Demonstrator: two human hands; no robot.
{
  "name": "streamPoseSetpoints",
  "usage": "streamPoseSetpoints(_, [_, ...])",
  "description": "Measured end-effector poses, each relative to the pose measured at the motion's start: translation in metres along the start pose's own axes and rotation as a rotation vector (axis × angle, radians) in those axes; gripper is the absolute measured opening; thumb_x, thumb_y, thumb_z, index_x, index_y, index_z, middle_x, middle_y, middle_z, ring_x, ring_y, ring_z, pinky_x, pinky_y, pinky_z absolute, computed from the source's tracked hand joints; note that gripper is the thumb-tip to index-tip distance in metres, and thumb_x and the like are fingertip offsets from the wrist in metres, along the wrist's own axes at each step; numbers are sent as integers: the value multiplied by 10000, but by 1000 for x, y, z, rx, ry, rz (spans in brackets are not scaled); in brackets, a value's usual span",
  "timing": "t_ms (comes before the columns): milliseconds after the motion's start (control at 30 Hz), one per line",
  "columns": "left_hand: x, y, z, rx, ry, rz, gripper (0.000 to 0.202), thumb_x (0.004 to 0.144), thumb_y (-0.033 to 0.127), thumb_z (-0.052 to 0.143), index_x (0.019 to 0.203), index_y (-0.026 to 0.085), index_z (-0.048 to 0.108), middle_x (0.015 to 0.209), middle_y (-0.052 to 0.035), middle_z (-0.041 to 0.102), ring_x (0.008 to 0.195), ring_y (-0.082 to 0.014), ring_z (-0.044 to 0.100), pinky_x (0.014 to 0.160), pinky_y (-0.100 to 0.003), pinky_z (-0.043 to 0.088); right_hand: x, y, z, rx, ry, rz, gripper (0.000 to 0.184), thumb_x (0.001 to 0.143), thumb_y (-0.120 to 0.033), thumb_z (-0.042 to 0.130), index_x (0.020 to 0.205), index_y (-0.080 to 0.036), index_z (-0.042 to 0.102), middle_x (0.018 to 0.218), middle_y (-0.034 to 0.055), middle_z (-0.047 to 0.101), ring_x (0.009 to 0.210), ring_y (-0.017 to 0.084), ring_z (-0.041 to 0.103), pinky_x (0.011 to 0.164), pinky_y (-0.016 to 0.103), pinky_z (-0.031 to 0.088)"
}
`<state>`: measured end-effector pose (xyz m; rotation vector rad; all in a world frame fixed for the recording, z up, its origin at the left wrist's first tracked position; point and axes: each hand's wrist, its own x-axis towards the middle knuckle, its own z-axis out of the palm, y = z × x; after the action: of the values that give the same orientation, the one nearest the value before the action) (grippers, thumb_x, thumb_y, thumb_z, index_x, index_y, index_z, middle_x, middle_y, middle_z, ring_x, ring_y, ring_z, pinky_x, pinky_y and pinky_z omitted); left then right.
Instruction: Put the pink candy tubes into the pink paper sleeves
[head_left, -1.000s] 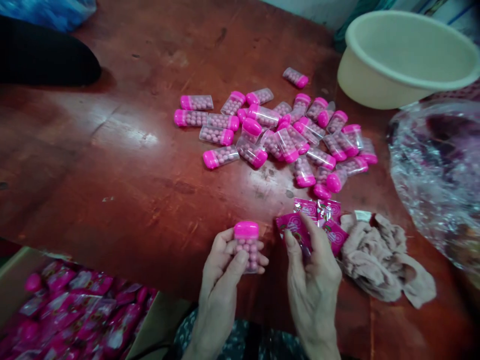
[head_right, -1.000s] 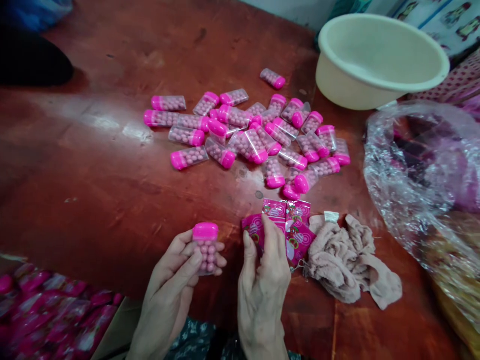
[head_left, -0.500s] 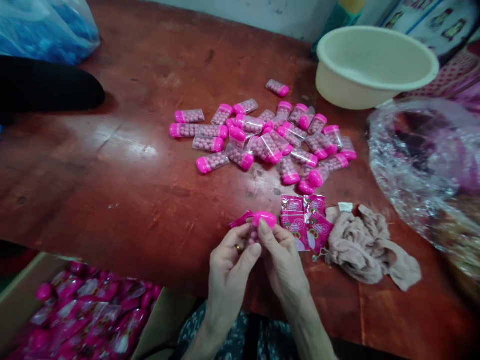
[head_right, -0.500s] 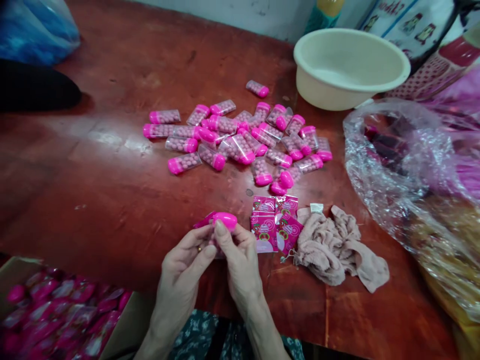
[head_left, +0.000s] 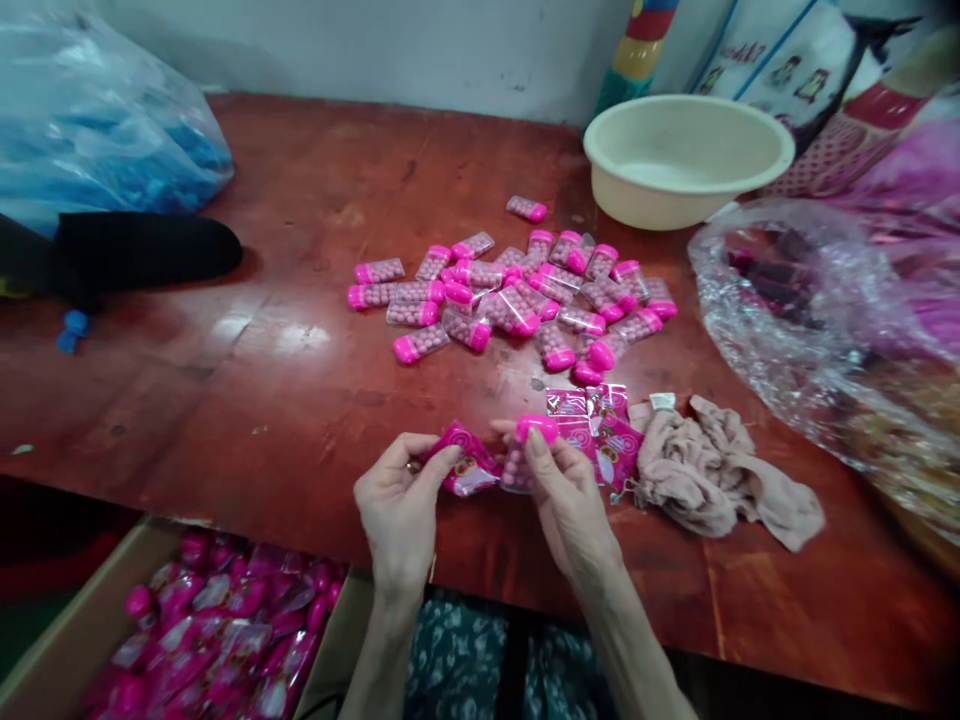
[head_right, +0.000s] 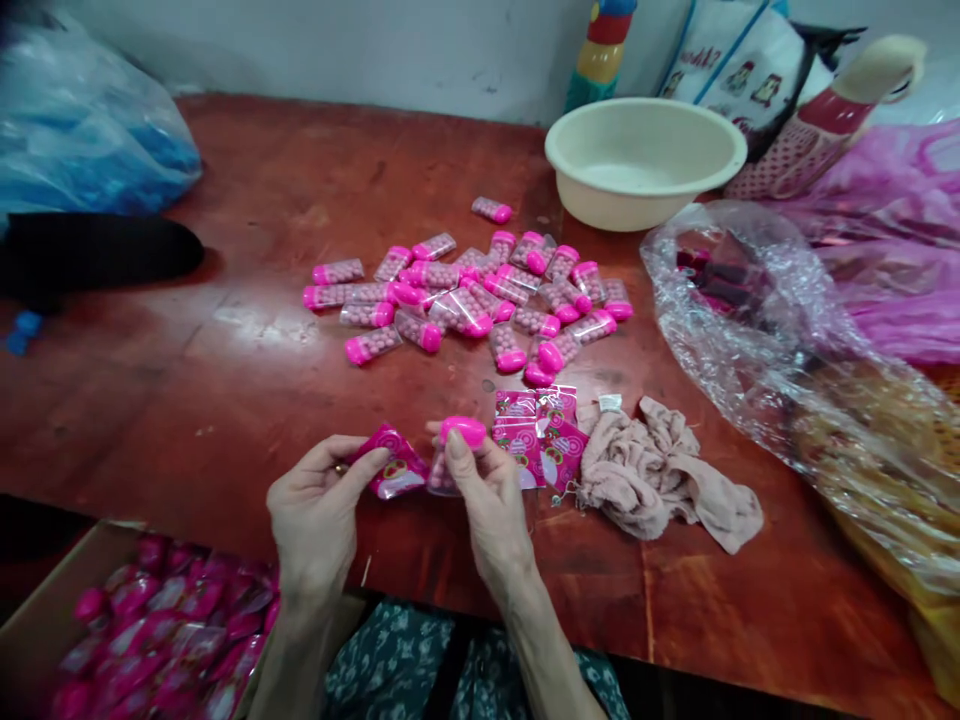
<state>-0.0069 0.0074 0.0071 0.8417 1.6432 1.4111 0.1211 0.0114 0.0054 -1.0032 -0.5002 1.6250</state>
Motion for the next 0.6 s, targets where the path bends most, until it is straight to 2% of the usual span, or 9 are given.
streamPoseSetpoints(67, [0,-3,-3,-80,83,2,121,657,206,745,715,156,651,572,60,590,476,-74,522,467,-177,418,-6,-4,-6,-31,41,-59,204,830,-354,620,900,-171,680,742,3,666,597,85,581,596,209,493])
streamPoseSetpoints(133, [0,-4,-5,-142,125,7,134,647,210,753,674,155,634,540,71,581,407,-61,488,404,-172,385,-15,-3,-11,-41,30,-33,193,820,-357,632,865,-171,656,748,9,672,591,94,599,592,224,500])
streamPoseSetpoints(233, [-3,-4,-5,-173,142,23,137,681,241,731,637,157,631,504,72,570,373,-58,460,358,-171,356,-27,6,-10,-60,61,2,206,705,-282,758,832,-172,639,677,-23,642,558,78,577,569,201,488])
streamPoseSetpoints(300, [-7,-2,-3,-161,145,43,132,712,261,708,648,161,651,499,68,570,386,-61,458,358,-172,358,-33,12,-5,-75,134,-49,224,647,-222,800,804,-176,647,625,-52,604,531,59,539,546,175,466])
streamPoseSetpoints(367, [-11,-2,-2,-140,160,74,132,722,266,701,648,164,664,502,68,567,394,-60,454,361,-172,363,-37,14,2,-124,175,-163,160,677,-202,775,784,-184,658,622,-56,589,528,56,523,531,170,455])
streamPoseSetpoints(433, [-15,-2,-1,-111,163,99,131,716,256,706,631,166,663,510,70,567,393,-57,450,363,-171,363,-39,12,7,-228,168,-337,83,734,-160,718,778,-199,660,678,-40,611,605,80,565,579,185,472])
streamPoseSetpoints(533, [-19,-5,0,-84,140,115,117,721,251,701,639,173,669,528,70,578,390,-53,447,370,-171,358,-40,7,11,-400,83,-576,150,764,-74,659,809,-216,644,825,-8,661,802,129,619,735,235,497])
streamPoseSetpoints(600, [-21,-7,1,-86,127,115,102,719,256,701,660,176,679,541,66,587,395,-56,445,372,-175,356,-38,5,11,-488,27,-661,182,758,-45,652,834,-208,627,887,14,668,852,145,625,785,252,494])
